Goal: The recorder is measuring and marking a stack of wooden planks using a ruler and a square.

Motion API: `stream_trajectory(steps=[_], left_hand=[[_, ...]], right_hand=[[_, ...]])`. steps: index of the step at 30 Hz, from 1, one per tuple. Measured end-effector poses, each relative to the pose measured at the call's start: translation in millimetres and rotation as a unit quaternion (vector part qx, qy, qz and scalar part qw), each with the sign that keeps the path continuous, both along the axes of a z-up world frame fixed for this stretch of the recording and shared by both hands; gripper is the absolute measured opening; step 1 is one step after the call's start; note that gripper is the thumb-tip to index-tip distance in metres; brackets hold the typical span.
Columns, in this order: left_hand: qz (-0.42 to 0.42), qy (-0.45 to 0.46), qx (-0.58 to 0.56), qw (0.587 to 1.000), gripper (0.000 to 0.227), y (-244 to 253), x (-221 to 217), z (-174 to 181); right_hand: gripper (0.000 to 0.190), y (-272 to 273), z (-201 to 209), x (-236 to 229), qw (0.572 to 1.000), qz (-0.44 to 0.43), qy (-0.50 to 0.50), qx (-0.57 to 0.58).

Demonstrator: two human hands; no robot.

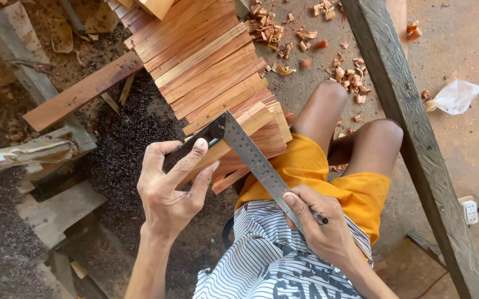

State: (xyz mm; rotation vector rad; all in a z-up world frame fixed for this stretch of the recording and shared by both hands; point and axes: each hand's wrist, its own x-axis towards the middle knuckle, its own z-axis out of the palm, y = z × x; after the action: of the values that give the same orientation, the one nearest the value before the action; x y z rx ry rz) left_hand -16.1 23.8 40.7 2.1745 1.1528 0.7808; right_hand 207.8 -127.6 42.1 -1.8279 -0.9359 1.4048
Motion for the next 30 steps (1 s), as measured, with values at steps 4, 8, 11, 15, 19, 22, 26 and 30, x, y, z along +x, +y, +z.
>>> stream_trajectory(steps=[4, 8, 11, 15, 19, 22, 26, 30], left_hand=[[0.004, 0.003, 0.000, 1.000, 0.048, 1.1, 0.9, 1.0], [-0.001, -0.003, 0.003, 1.000, 0.048, 1.5, 0.6, 0.2], [-0.002, 0.022, 0.015, 1.000, 0.046, 0.7, -1.3, -2.7], [-0.010, 0.015, 0.014, 1.000, 0.046, 1.2, -4.1, -7.5], [-0.015, 0.011, 0.008, 1.000, 0.049, 1.2, -5.2, -8.9], [-0.008, 0.021, 0.007, 1.000, 0.050, 1.1, -3.3, -5.7], [-0.010, 0.024, 0.019, 0.999, 0.050, 1.6, -3.1, -4.8], [-0.013, 0.019, 0.016, 1.000, 0.049, 1.6, -3.0, -4.6]], right_hand=[[0.029, 2.4, -0.9, 0.0, 1.000, 0.001, 0.010, 0.024], [0.030, 0.2, -3.8, 1.0, 0.999, 0.000, 0.016, 0.028], [0.029, -0.7, -4.2, 1.7, 1.000, 0.003, 0.015, 0.021], [0.030, -0.3, -5.5, 1.5, 1.000, 0.002, 0.019, 0.018], [0.029, 1.1, -3.1, 0.4, 1.000, -0.006, 0.022, 0.010], [0.030, 1.4, -1.9, 0.5, 1.000, -0.002, 0.012, 0.010], [0.030, 2.2, -1.9, 0.6, 1.000, -0.002, 0.014, 0.011], [0.030, 2.6, -1.0, 0.8, 1.000, -0.005, 0.016, 0.011]])
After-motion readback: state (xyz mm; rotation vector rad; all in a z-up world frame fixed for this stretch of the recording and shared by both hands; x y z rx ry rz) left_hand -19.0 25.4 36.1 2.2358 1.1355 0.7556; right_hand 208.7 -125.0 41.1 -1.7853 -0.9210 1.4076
